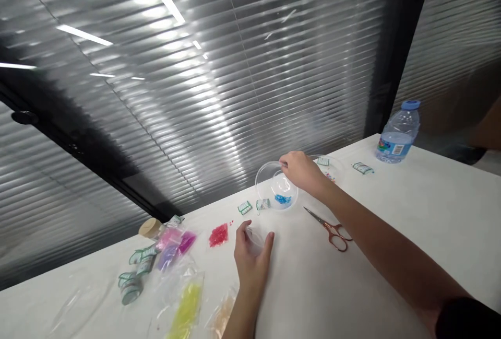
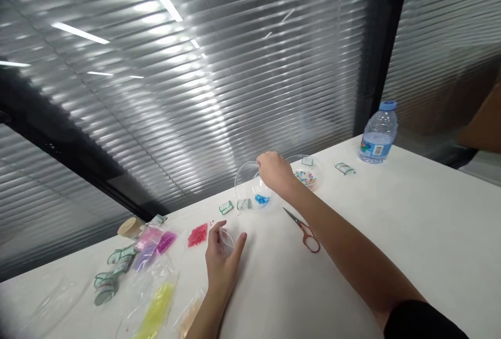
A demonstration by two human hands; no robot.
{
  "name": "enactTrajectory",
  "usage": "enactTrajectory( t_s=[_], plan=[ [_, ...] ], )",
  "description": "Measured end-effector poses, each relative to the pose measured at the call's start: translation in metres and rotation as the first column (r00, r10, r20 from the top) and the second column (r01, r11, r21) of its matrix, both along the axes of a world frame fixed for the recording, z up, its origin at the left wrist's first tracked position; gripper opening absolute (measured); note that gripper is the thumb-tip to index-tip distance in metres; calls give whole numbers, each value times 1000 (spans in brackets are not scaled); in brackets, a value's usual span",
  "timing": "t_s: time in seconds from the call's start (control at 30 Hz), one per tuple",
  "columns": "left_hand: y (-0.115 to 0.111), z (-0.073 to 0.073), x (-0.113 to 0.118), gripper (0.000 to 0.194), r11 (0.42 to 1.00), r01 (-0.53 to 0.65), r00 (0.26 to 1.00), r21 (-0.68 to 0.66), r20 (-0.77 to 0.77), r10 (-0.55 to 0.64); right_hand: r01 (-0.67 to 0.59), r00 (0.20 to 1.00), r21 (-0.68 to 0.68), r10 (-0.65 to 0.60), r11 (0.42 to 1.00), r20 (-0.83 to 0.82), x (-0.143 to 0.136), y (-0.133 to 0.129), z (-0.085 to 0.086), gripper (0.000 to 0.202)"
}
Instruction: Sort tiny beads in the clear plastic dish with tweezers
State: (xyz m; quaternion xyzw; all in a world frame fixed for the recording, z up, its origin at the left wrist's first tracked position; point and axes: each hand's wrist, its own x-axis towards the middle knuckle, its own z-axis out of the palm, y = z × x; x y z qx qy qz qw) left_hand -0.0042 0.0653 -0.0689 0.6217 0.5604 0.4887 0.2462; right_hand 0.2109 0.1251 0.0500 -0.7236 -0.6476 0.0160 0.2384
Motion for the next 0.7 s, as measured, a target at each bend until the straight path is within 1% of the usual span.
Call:
enactTrajectory(
  t_s=[0.1, 0.2, 0.27, 0.43, 0.57, 0.63, 0.7],
  plan=[
    [2, 0, -3, 54, 1000, 11, 1000, -20, -26, -11, -45, 996, -28, 47, 999, 76, -5, 8, -12, 26],
    [4, -2, -4, 51, 1000, -5, 1000, -6, 10, 5, -79, 985, -26, 82, 997, 151, -8, 14, -21, 29],
    [4, -3, -4, 51, 1000, -2, 1000, -1, 28, 2, -93, 981, -31, 97, 995, 170, -6, 16, -23, 28],
    [2, -1, -5, 51, 999, 30, 1000, -37, 3, -30, -112, 983, -19, 113, 994, 147, 4, 20, -25, 27],
    [1, 1, -8, 52, 999, 22, 1000, -50, -2, -22, -123, 988, 10, 122, 992, 92, 10, 21, -25, 25],
    [1, 0, -10, 54, 999, 23, 1000, -42, -16, -23, -118, 992, 27, 116, 993, 57, 12, 20, -22, 25],
    [1, -2, -11, 57, 999, 44, 999, -7, -24, -44, -103, 995, 69, 103, 992, 16, 14, 16, -16, 23]
  ],
)
